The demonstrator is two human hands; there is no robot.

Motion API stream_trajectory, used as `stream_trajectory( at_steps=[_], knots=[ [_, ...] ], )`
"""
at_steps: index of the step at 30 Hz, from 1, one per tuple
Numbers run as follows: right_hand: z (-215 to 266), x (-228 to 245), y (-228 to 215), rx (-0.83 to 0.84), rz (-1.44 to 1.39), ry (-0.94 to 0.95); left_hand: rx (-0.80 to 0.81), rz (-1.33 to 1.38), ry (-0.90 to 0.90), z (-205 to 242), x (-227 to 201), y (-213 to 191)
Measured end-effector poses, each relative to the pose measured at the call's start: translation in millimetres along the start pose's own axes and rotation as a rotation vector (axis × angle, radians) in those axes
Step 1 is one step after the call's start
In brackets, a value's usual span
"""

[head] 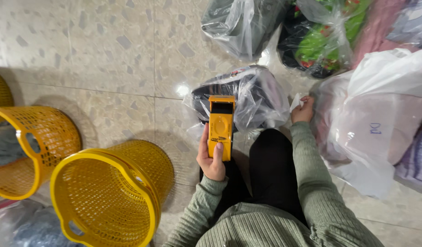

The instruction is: The person arranges plastic-wrapped clothing on a table, then sits on the floor to scan barcodes on several packages using a handheld scanner. They write labels on the packages with a marker and place them aside.

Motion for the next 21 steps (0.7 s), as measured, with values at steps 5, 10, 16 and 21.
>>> stream_trajectory(
  at_steps=[5, 10, 16, 21],
  knots=[
    [57.8, 19.9, -37.2, 0.219, 0.259, -0.030, -0.018, 0.043, 0.023, 8.5, -5.7, -10.3],
    [116.4, 39.8, 19.4, 0.638, 0.614, -0.196, -0.027, 0.070, 0.006, 24.8, -9.0, -26.3],
    [177.1, 39.7, 138.3, 0.831, 0.948, -0.506, -0.054, 0.064, 0.050, 51.0, -18.7, -50.0],
    [175.1, 27.6, 171.5, 0.808, 1.247, -0.425, -0.080, 0.065, 0.000, 66.4, -14.3, -60.8]
  ],
)
Point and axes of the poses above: each hand's wrist, its own z-axis away from the middle knuckle, its own y-axis out of the palm, x = y × z, the point moved 7 cm from there along -z, towards the middle knuckle, and after that the axes turned 2 degrees about z, right-handed, at the moved point
